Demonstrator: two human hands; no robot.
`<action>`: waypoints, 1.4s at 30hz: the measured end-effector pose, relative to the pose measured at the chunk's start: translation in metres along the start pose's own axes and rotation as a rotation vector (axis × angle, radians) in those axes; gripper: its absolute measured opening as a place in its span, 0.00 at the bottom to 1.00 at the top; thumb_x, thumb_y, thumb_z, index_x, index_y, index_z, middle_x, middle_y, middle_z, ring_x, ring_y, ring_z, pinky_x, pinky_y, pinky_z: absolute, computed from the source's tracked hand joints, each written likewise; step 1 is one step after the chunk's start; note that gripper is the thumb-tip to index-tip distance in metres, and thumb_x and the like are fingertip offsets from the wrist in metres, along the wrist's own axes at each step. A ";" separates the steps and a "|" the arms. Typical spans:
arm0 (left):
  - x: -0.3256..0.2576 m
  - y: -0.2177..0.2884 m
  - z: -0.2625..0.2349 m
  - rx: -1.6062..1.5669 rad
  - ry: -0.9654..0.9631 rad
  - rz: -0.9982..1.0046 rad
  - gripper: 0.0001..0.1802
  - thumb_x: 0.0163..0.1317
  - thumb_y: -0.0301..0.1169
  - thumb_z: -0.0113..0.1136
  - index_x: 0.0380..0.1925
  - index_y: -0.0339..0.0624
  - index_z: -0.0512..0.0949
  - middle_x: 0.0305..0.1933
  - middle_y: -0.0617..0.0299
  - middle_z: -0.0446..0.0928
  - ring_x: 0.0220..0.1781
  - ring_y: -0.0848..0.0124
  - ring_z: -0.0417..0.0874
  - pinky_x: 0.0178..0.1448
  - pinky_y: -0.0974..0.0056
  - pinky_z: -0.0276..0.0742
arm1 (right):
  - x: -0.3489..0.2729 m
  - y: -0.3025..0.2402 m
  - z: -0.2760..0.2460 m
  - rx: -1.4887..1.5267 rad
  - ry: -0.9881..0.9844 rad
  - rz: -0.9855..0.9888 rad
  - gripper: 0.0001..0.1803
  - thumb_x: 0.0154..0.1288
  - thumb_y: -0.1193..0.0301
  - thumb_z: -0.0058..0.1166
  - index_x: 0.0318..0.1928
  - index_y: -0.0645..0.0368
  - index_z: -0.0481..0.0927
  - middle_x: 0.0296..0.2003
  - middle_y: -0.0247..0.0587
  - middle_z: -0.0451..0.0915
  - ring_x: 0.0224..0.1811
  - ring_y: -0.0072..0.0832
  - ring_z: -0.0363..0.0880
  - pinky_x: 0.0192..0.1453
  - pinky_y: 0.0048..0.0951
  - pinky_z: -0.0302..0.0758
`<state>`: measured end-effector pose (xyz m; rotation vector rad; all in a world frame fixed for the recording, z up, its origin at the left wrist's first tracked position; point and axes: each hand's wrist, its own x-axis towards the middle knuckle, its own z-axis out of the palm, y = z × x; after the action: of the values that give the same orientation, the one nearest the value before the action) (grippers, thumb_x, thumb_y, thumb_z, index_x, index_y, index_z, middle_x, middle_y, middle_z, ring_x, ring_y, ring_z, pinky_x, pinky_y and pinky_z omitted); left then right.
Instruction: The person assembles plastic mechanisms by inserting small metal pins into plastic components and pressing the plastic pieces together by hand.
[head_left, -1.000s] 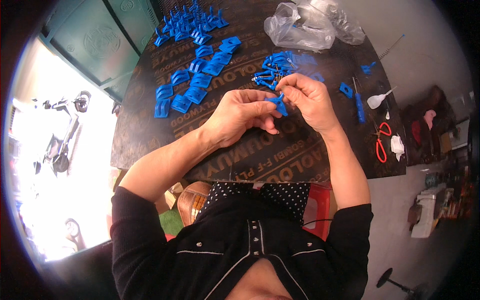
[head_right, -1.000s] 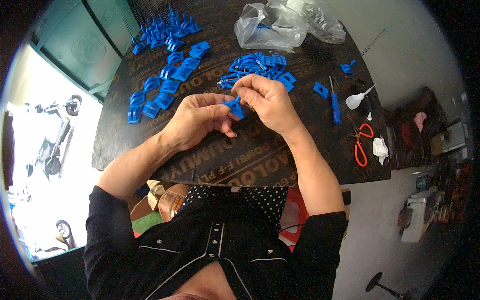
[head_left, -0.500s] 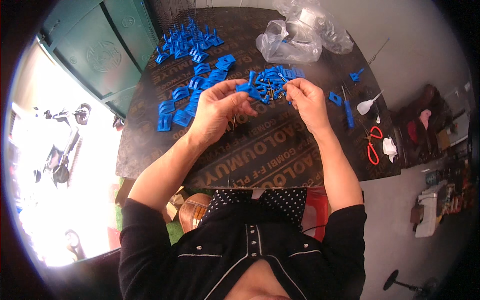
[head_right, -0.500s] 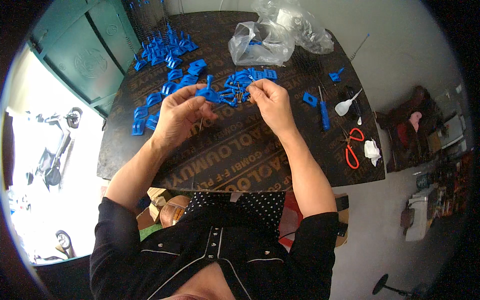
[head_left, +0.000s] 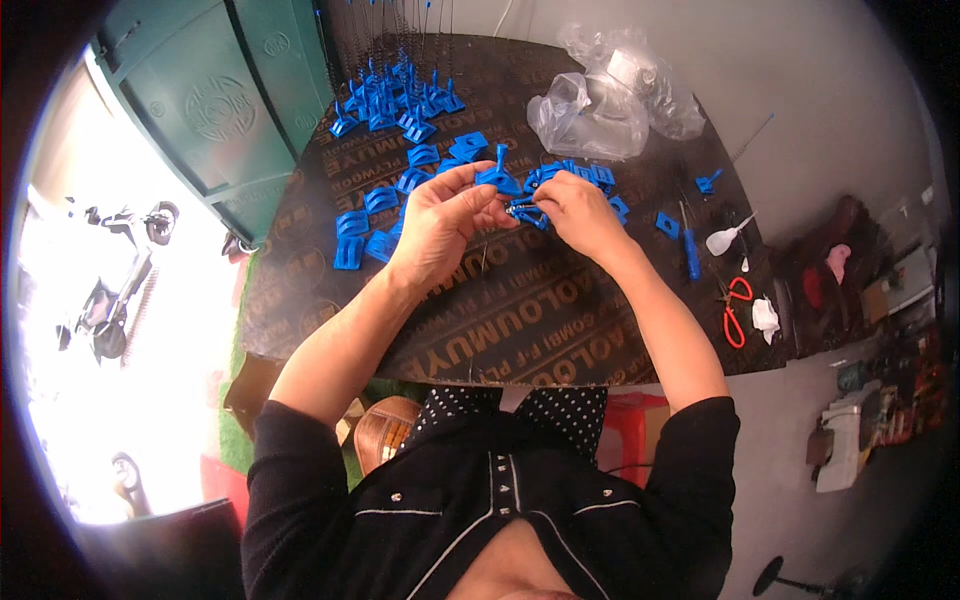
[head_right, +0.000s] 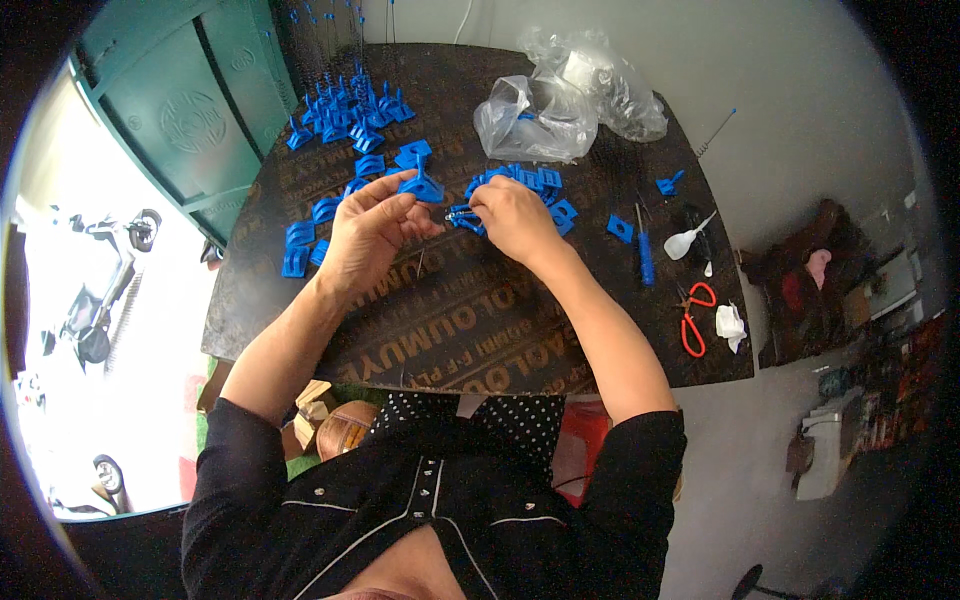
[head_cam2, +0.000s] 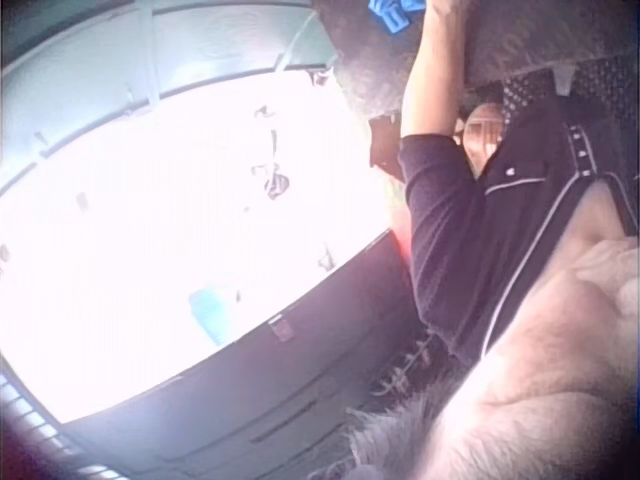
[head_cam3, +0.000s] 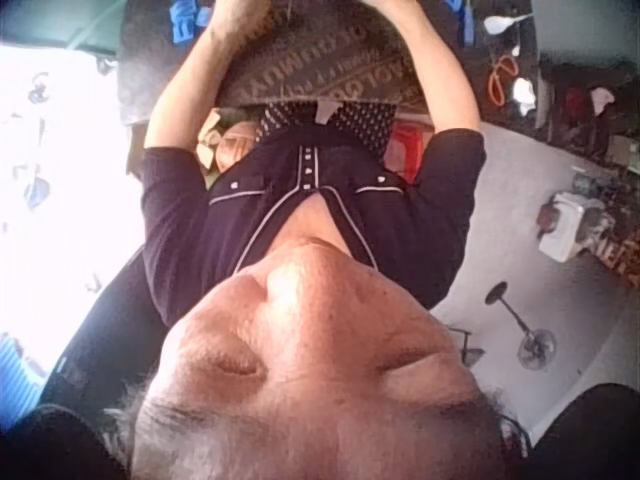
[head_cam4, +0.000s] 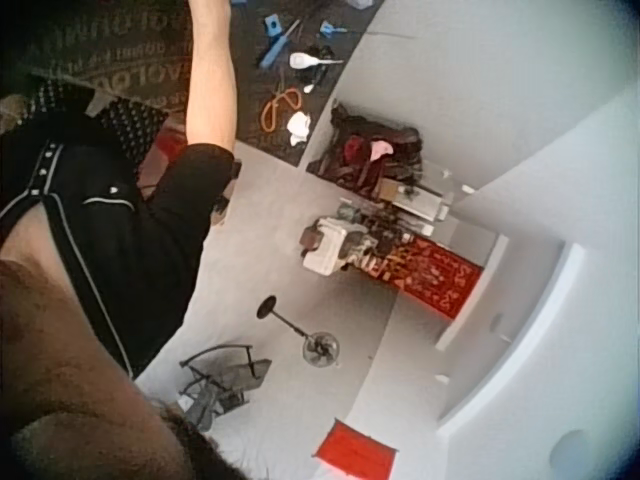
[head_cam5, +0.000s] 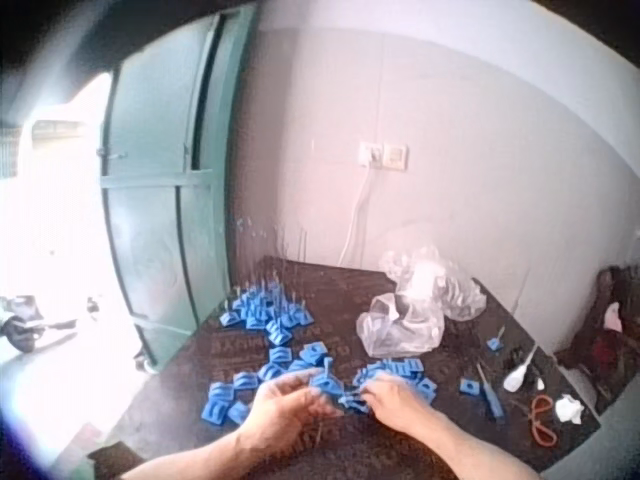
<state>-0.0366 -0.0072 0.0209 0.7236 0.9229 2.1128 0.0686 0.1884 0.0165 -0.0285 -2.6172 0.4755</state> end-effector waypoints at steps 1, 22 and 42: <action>-0.001 0.002 0.005 -0.048 -0.012 -0.009 0.22 0.62 0.25 0.60 0.55 0.27 0.70 0.37 0.53 0.80 0.35 0.67 0.83 0.46 0.55 0.84 | 0.004 0.000 0.002 -0.025 -0.027 0.009 0.03 0.59 0.75 0.55 0.32 0.62 0.80 0.32 0.46 0.78 0.39 0.46 0.78 0.44 0.41 0.74; -0.003 0.004 0.005 -0.143 -0.017 -0.030 0.22 0.63 0.25 0.60 0.55 0.25 0.70 0.38 0.52 0.80 0.34 0.68 0.83 0.44 0.56 0.84 | 0.029 0.003 0.006 -0.405 -0.278 -0.145 0.02 0.55 0.79 0.54 0.30 0.62 0.78 0.33 0.49 0.80 0.41 0.46 0.80 0.45 0.43 0.78; -0.006 0.000 0.005 -0.073 -0.111 -0.133 0.27 0.66 0.31 0.57 0.59 0.25 0.64 0.33 0.48 0.79 0.34 0.60 0.85 0.42 0.55 0.85 | -0.011 -0.002 -0.012 0.469 -0.053 0.349 0.07 0.63 0.77 0.54 0.41 0.65 0.78 0.32 0.33 0.80 0.33 0.18 0.77 0.38 0.25 0.75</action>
<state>-0.0297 -0.0099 0.0226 0.7149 0.8076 1.9584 0.0842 0.1893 0.0216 -0.3246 -2.4896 1.2132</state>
